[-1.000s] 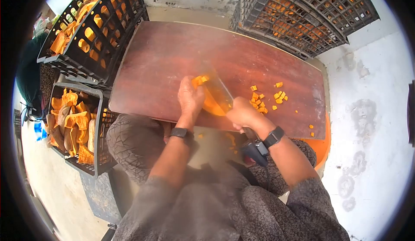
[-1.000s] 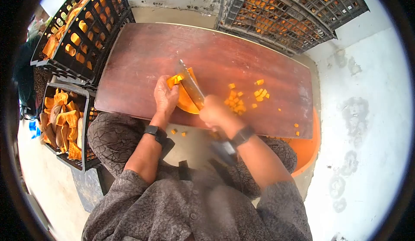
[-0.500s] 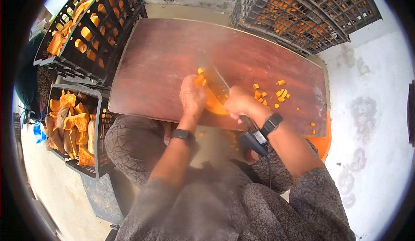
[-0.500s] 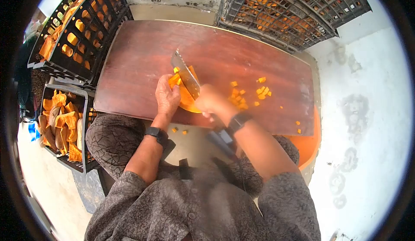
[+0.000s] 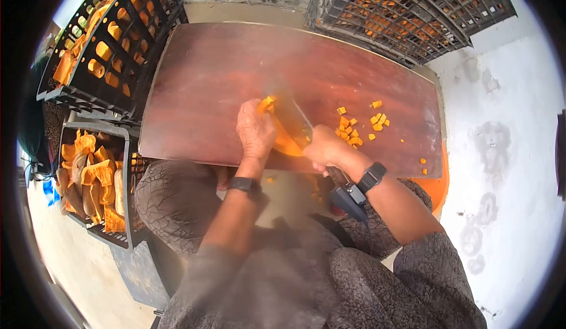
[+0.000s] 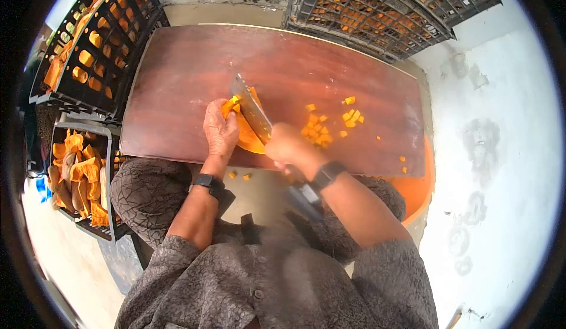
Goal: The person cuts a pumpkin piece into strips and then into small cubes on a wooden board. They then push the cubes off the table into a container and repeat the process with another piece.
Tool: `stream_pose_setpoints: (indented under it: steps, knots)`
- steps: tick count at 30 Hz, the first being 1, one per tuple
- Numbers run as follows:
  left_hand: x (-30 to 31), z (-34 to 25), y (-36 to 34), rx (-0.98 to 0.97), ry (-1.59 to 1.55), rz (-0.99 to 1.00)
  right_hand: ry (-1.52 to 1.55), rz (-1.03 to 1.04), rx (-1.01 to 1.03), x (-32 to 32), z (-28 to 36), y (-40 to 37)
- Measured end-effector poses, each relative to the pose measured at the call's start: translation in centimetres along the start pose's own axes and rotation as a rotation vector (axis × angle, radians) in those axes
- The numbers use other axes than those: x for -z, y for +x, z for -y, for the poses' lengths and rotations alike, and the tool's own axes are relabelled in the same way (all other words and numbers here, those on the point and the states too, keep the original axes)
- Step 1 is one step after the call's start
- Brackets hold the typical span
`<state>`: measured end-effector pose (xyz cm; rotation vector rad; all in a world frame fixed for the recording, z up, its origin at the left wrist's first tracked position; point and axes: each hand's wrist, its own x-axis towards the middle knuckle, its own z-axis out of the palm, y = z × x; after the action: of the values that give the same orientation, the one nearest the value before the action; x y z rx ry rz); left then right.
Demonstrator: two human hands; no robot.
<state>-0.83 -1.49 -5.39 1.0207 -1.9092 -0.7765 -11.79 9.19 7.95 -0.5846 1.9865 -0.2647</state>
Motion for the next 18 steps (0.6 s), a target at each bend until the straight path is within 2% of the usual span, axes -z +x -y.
stream_pose_setpoints:
  steps: [5, 7, 8, 10, 13, 18]
  knots:
    - [1.1, -0.3, 0.7, 0.052, -0.047, 0.008, -0.08, -0.033, 0.082, -0.2, 1.6, 0.1]
    - [2.6, -1.4, 1.9, 0.262, -0.017, 0.245, 0.013, -0.026, 0.065, -0.1, 1.0, 0.7]
    - [3.0, -1.8, 2.4, 0.26, -0.016, 0.236, 0.007, -0.026, 0.073, -0.2, 0.9, 0.9]
    - [3.3, -2.1, 3.1, 0.388, 0.077, 0.343, -0.085, -0.054, 0.062, -0.4, 1.0, 0.5]
    - [3.6, -2.2, 3.5, 0.384, 0.043, 0.408, -0.057, -0.076, 0.063, -0.6, 0.8, 0.2]
    - [2.8, -2.0, 2.5, 0.31, 0.13, 0.321, -0.011, -0.046, 0.066, 0.3, 1.0, -1.3]
